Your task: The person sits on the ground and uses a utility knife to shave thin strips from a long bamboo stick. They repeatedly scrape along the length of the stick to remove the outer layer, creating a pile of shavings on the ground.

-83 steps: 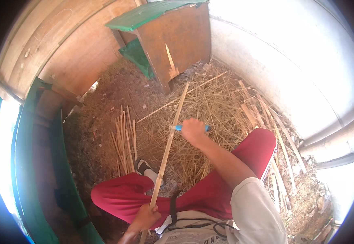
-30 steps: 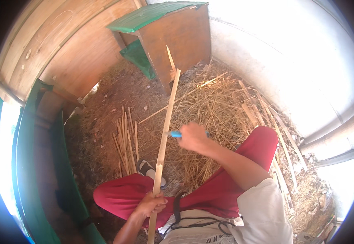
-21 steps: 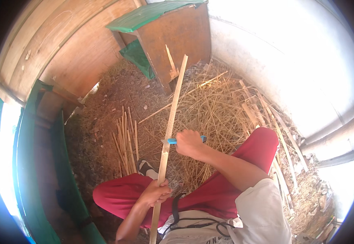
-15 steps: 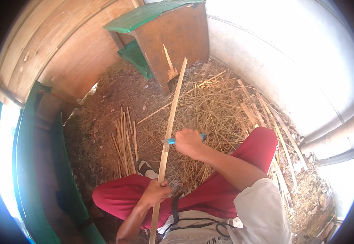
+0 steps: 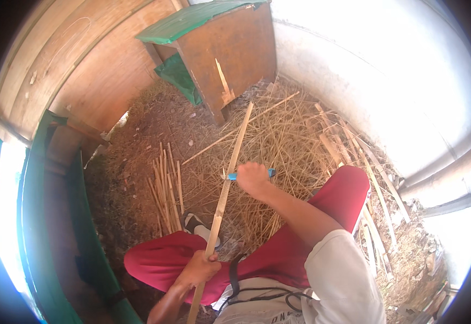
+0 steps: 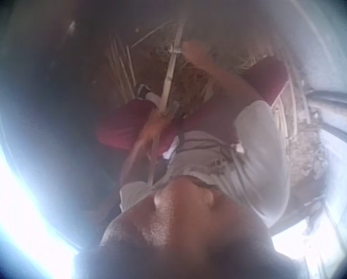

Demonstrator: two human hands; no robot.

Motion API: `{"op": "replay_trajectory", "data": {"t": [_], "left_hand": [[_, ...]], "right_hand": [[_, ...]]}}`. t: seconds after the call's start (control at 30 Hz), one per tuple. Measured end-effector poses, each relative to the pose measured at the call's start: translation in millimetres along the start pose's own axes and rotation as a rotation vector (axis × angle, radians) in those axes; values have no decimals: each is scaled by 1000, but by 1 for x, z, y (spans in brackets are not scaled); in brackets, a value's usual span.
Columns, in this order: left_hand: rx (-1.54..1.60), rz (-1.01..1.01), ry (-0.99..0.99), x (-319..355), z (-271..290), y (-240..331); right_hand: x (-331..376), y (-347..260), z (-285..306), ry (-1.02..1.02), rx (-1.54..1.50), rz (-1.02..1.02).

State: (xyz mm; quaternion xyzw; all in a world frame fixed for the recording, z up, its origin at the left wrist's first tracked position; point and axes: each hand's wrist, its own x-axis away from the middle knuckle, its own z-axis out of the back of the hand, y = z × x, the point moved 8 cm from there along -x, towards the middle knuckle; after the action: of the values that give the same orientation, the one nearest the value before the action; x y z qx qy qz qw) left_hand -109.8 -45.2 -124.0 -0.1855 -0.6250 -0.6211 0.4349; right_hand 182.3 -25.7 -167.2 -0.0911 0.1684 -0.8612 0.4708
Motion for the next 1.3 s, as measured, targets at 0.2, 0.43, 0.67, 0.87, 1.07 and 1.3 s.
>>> {"op": "replay_trajectory", "data": {"t": [0.2, 0.43, 0.67, 0.87, 1.07, 1.3], "left_hand": [[-210, -26, -23, 28, 4, -18], [-350, -39, -10, 75, 11, -67], [-305, 40, 53, 120, 15, -102], [-242, 132, 126, 148, 19, -122], [-211, 162, 177, 161, 29, -131], [-221, 105, 185, 135, 34, -124]], "right_hand": [[-19, 41, -5, -72, -13, -188], [-23, 87, -21, -46, 3, -306], [-22, 107, -33, -165, 28, -410], [-20, 149, -45, -132, 97, -465], [-19, 148, -40, -148, 60, -473], [-25, 64, -12, -127, -224, -358]]}}
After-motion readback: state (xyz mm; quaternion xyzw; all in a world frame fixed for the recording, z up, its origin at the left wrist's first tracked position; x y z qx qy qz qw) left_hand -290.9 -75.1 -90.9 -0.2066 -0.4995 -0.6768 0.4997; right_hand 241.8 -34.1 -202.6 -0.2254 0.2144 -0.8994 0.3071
